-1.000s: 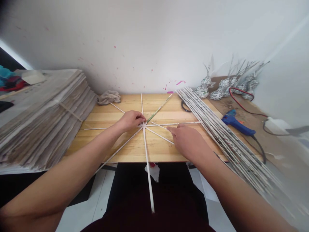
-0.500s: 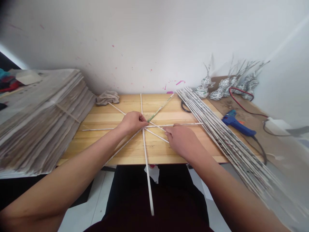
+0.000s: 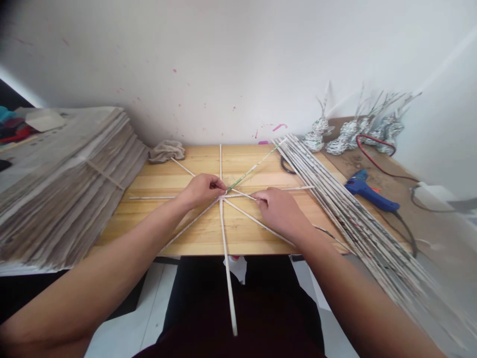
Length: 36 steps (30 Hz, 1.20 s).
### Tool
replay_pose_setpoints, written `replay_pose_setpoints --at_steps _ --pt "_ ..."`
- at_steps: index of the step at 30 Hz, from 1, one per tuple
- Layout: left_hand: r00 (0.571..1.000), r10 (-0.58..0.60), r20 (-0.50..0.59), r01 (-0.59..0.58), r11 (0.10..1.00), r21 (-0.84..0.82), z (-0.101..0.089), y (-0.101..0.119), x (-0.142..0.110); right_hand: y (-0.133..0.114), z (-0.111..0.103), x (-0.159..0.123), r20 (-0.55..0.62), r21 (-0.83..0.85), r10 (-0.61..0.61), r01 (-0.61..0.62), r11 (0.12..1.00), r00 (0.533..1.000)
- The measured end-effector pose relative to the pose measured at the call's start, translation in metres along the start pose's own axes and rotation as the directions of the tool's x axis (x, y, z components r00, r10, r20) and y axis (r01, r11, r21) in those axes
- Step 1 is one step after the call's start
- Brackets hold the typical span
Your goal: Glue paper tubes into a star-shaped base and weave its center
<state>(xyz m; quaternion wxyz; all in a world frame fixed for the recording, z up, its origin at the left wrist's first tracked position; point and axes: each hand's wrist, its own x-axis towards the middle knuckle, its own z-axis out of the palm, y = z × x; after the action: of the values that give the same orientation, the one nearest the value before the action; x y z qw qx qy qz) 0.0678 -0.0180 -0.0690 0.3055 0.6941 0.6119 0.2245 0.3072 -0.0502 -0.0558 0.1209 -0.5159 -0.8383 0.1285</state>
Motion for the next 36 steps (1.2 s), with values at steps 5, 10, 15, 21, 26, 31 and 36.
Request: replay_pose_setpoints --at_steps 5,10,15,21,26,31,36 --pt "1.0 -0.021 -0.006 0.02 0.997 -0.069 0.001 -0.001 -0.002 -0.006 0.0 0.002 -0.039 0.029 -0.017 0.018 0.999 0.999" --pt "1.0 -0.005 -0.008 0.004 0.995 -0.098 0.002 -0.004 -0.002 -0.017 0.001 0.007 -0.078 -0.013 -0.026 0.025 1.0 0.997" --pt "1.0 -0.003 -0.021 0.001 0.992 -0.124 0.004 -0.006 -0.002 -0.02 0.006 0.012 -0.117 0.014 0.006 -0.004 1.0 0.993" --pt "1.0 0.011 -0.009 -0.012 0.992 -0.129 0.002 -0.007 -0.003 -0.028 0.006 0.017 0.03 -0.052 -0.077 0.079 0.996 0.997" --pt "0.993 0.11 -0.047 -0.116 0.981 -0.156 -0.001 -0.013 -0.002 -0.024 0.011 0.017 0.029 -0.02 -0.078 0.079 0.997 0.997" --pt "0.991 0.136 0.006 -0.136 0.99 -0.021 -0.005 -0.013 0.0 -0.021 0.016 0.014 0.002 0.051 -0.064 0.064 0.997 0.998" --pt "0.995 0.098 -0.017 -0.099 0.995 -0.026 -0.007 -0.01 0.0 -0.025 0.016 0.013 -0.014 0.057 -0.045 0.046 0.997 0.999"
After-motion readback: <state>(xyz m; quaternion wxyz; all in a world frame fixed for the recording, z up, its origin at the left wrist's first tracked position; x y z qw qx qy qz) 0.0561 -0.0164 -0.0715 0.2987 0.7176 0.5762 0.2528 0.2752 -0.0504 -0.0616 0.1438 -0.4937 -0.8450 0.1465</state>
